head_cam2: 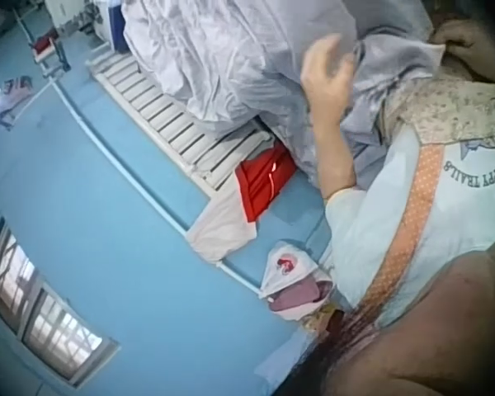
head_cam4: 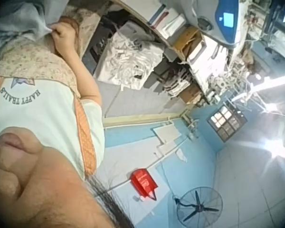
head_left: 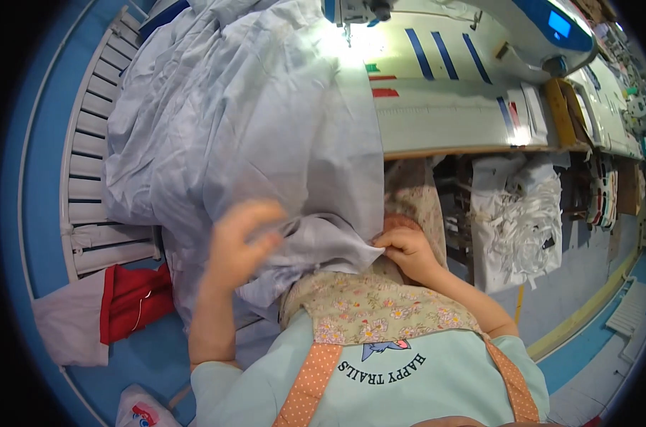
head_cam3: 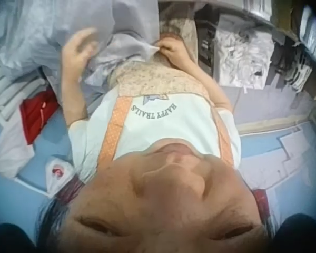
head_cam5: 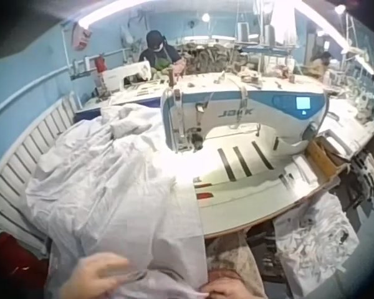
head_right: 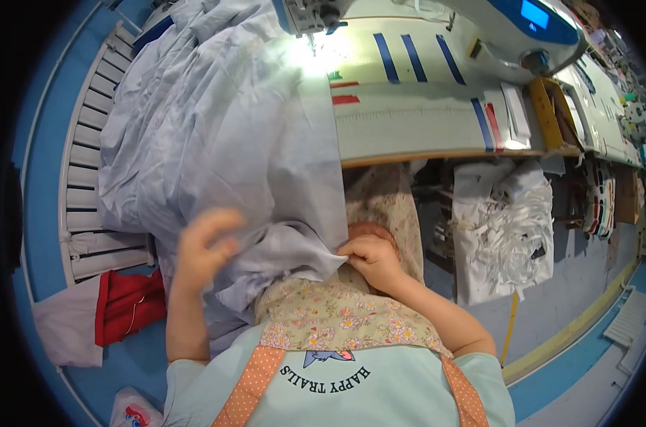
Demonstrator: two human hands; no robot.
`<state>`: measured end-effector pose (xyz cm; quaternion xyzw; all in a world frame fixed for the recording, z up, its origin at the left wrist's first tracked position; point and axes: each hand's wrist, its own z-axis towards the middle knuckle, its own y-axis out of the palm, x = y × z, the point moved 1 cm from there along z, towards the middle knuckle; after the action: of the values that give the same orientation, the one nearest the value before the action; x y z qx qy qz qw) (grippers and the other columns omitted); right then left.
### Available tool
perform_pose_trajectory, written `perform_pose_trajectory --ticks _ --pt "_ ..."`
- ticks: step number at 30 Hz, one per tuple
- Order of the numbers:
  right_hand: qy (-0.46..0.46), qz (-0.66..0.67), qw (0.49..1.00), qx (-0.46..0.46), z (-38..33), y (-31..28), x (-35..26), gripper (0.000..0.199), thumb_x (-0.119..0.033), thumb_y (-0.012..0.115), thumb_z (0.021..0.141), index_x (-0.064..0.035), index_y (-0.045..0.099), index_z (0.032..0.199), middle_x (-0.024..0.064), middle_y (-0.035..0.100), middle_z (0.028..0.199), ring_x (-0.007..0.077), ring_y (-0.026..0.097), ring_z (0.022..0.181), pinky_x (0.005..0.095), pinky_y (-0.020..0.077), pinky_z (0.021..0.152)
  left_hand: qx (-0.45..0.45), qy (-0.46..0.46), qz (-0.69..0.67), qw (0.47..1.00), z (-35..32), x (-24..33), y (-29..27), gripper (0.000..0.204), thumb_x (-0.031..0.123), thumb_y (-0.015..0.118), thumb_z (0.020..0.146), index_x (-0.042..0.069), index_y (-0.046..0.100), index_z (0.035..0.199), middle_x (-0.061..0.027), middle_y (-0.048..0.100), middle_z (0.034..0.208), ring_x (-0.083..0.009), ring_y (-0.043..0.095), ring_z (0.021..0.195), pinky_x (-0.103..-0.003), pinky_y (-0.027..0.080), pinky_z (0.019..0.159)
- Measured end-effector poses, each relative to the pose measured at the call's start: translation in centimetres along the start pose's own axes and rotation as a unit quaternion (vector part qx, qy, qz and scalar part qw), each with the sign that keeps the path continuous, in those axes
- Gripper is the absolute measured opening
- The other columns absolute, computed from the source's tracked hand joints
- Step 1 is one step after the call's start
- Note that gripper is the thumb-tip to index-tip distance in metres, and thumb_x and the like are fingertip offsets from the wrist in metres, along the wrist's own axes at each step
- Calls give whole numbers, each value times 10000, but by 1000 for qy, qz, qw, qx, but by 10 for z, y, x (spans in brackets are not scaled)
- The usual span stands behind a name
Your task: Sewing the edges of white fabric covers using an industrial sewing machine.
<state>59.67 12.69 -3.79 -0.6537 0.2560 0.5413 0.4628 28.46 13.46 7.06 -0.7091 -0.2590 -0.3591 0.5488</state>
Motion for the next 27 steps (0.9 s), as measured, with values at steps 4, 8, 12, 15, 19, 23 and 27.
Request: perform_pose_trajectory --ticks 4,8,12,15,19,23,27 --pt "40 -19 998 -33 17 -2 11 160 -8 654 733 -50 682 884 95 676 861 271 637 856 335 497 737 328 79 356 871 76 -5 -34 414 236 689 785 86 582 1156 -139 628 1059 -263 593 993 -368 473 811" --pt "99 -2 993 -58 35 -4 13 166 36 644 723 -26 678 872 84 683 849 241 644 818 322 496 734 245 -23 363 899 122 -30 -33 257 211 625 842 77 561 1052 -142 634 893 -329 608 828 -425 478 682" --pt "-12 -32 999 -34 57 -17 13 175 36 659 704 -41 674 860 75 682 845 244 638 812 326 493 743 266 8 395 880 148 -46 -45 165 188 593 871 73 551 980 -143 631 760 -347 615 672 -445 471 593" --pt "-24 -42 998 -40 71 -28 9 178 35 669 677 -53 669 831 66 680 838 248 629 796 335 488 734 273 19 394 878 172 -48 -57 165 195 593 871 73 544 971 -141 628 740 -346 612 652 -446 471 576" --pt "-27 -71 996 -37 85 -38 -1 206 12 660 683 -100 674 855 44 678 848 240 631 790 349 483 736 278 -11 419 864 204 -50 -69 160 207 573 879 84 531 972 -142 632 745 -350 614 659 -455 473 579" --pt "-87 -84 992 -28 97 -46 -16 206 -1 665 669 -109 676 843 48 674 827 227 638 737 339 497 660 266 -35 429 863 230 -57 -78 172 218 559 884 85 524 987 -151 648 784 -360 625 691 -467 484 603" --pt "-165 -99 981 -12 109 -52 -35 191 -16 659 650 -83 667 829 58 664 801 219 649 741 319 509 639 272 -9 426 863 256 -63 -85 172 217 552 884 87 522 992 -152 653 794 -365 628 694 -472 487 609"
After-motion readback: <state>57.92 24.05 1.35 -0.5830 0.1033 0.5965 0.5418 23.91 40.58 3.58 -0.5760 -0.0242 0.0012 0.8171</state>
